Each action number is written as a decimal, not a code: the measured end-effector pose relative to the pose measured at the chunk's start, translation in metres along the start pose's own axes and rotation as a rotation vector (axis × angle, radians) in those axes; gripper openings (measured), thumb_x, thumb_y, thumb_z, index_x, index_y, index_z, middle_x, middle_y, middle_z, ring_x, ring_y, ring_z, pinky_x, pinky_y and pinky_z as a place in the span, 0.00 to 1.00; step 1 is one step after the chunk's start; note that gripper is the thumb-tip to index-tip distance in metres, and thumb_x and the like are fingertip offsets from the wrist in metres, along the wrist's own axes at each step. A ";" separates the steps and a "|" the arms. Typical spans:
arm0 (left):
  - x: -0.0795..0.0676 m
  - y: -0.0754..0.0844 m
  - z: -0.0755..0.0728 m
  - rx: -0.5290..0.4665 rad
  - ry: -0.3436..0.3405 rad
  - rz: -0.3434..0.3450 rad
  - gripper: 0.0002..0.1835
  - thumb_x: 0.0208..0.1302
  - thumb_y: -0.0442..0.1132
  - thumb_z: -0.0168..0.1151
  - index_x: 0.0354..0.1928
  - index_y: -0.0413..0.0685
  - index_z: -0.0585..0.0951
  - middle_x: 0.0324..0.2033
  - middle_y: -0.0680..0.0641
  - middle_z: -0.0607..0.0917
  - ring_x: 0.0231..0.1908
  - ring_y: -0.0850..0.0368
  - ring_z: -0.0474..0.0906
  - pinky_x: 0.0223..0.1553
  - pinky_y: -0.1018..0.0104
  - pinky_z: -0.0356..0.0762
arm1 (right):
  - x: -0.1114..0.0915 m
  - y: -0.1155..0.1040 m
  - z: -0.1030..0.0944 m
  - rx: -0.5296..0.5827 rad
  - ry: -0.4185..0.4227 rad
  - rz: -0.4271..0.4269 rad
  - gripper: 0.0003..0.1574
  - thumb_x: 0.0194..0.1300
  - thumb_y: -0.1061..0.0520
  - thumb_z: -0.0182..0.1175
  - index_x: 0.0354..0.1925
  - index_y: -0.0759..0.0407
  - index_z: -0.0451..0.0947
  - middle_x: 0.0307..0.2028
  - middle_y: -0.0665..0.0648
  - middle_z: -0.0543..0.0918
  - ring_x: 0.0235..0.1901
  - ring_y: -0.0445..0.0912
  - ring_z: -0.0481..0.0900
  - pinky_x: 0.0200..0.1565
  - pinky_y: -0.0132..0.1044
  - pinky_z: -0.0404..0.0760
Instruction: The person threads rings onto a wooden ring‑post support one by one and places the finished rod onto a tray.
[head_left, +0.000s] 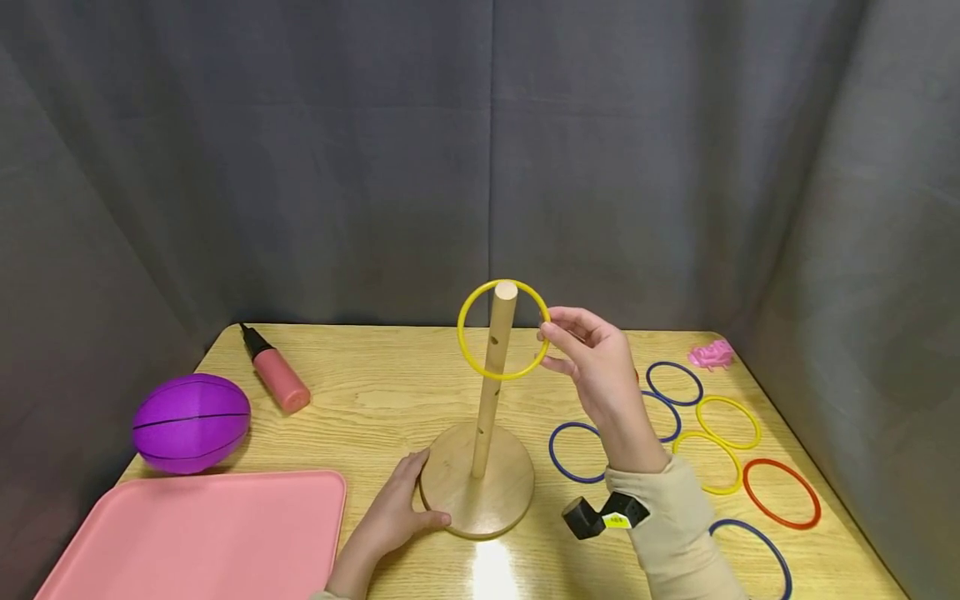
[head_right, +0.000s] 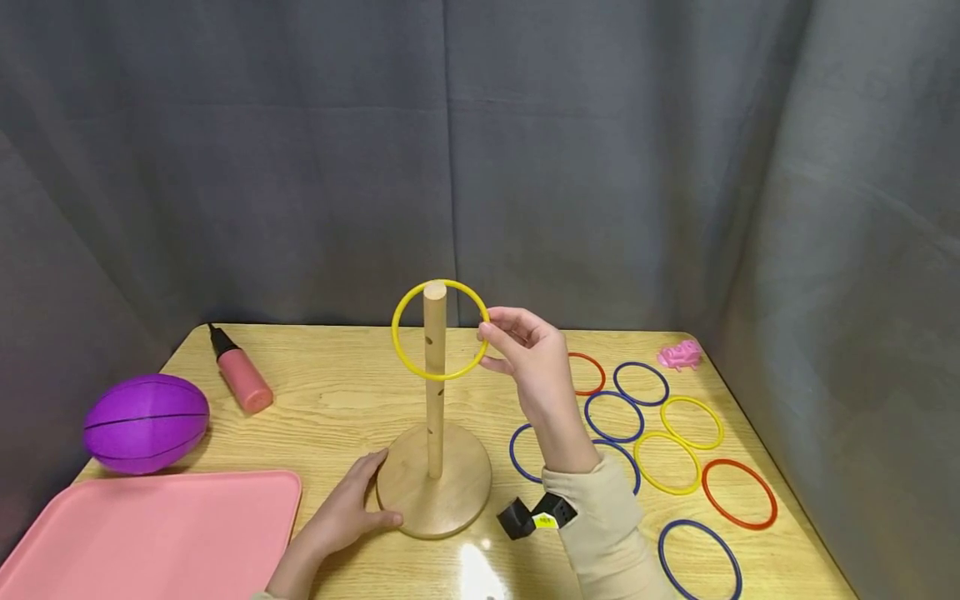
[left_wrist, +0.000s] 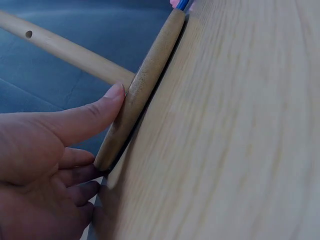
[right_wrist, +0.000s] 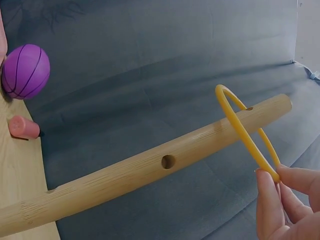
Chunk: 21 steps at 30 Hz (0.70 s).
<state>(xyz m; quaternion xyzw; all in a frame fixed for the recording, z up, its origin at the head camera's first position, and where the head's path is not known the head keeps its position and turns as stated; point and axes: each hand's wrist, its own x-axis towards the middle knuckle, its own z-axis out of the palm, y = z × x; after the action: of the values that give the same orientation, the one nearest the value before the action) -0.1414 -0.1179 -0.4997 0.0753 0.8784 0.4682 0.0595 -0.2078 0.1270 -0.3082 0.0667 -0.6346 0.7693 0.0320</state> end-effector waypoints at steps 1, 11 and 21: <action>0.000 0.001 0.000 -0.006 -0.005 -0.011 0.56 0.42 0.45 0.79 0.72 0.35 0.58 0.70 0.30 0.60 0.71 0.29 0.54 0.68 0.32 0.56 | 0.000 0.001 0.000 -0.002 0.001 0.007 0.12 0.65 0.65 0.61 0.34 0.46 0.82 0.31 0.45 0.83 0.35 0.37 0.82 0.34 0.29 0.86; -0.002 0.003 0.003 -0.016 -0.014 -0.037 0.63 0.36 0.44 0.81 0.74 0.36 0.54 0.73 0.30 0.55 0.73 0.30 0.47 0.69 0.30 0.51 | -0.006 0.034 -0.005 -0.045 -0.008 0.113 0.09 0.66 0.65 0.60 0.37 0.51 0.81 0.31 0.45 0.82 0.35 0.37 0.81 0.33 0.30 0.86; -0.003 0.003 0.003 -0.024 -0.023 -0.039 0.63 0.37 0.44 0.81 0.74 0.36 0.54 0.73 0.31 0.54 0.73 0.31 0.45 0.69 0.31 0.50 | -0.013 0.103 -0.014 -0.251 -0.120 0.241 0.17 0.65 0.68 0.59 0.50 0.77 0.75 0.29 0.46 0.80 0.33 0.36 0.80 0.32 0.29 0.85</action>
<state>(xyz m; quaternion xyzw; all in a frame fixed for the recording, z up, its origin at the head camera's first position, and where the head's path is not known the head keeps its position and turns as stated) -0.1380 -0.1141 -0.4987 0.0627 0.8734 0.4764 0.0795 -0.2093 0.1213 -0.4124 0.0314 -0.7299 0.6768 -0.0902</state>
